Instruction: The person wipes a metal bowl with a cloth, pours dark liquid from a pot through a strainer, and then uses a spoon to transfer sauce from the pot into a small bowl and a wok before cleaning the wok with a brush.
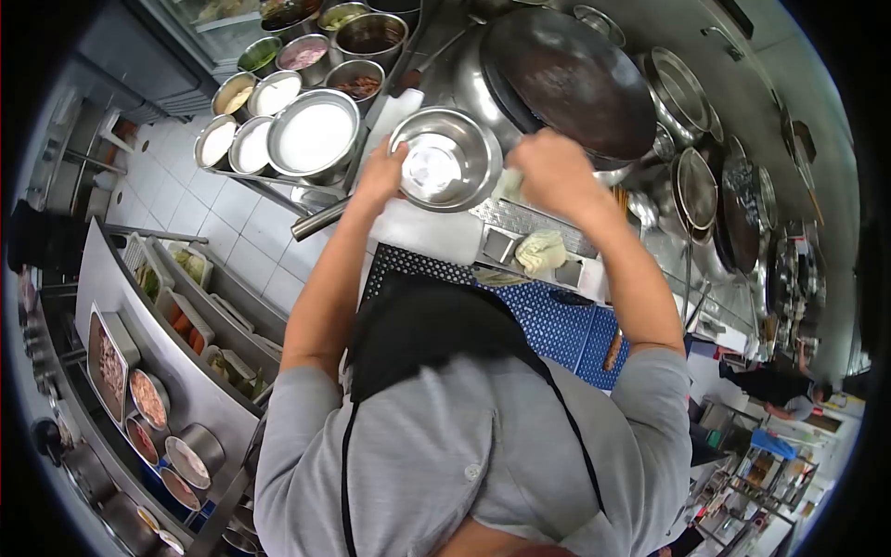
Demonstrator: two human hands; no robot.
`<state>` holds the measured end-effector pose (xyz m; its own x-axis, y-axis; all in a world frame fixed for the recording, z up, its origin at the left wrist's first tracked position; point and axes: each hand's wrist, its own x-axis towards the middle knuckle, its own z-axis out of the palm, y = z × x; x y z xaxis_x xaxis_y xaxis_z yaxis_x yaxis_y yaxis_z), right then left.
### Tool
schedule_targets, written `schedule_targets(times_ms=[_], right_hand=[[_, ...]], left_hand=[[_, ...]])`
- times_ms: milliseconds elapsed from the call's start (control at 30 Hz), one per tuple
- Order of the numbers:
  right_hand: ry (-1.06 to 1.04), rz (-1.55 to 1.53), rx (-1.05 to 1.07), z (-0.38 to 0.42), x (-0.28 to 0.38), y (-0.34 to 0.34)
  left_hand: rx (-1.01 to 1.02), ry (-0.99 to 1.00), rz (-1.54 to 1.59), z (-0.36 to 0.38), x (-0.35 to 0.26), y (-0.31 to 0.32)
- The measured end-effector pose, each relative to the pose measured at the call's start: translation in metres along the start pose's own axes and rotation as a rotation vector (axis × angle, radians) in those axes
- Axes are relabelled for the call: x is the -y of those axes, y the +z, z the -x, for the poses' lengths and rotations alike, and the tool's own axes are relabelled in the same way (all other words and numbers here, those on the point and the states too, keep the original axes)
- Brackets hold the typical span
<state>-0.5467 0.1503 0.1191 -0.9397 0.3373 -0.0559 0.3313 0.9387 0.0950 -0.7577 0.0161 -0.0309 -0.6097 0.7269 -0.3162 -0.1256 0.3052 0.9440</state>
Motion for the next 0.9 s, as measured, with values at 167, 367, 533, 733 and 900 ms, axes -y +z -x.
schedule_targets(times_ms=[167,367,533,733,900], right_hand=[[0.207,-0.669,-0.223,-0.008,-0.056,0.006],[0.359,-0.904,-0.75,-0.027,0.007,0.097],[0.375,-0.997,-0.917,0.002,0.061,0.114],[0.344,-1.231,-0.925,-0.014,0.018,0.106],[0.568,-1.598,-0.486,-0.04,-0.03,0.102]], left_hand=[[0.077,0.252,-0.136,0.013,-0.02,-0.005],[0.097,0.369,0.053,-0.008,-0.023,0.015],[-0.036,0.006,0.484,0.006,-0.022,0.028],[0.145,-0.106,0.312,0.018,-0.03,0.024],[0.315,-0.094,0.102,-0.008,-0.022,0.015]])
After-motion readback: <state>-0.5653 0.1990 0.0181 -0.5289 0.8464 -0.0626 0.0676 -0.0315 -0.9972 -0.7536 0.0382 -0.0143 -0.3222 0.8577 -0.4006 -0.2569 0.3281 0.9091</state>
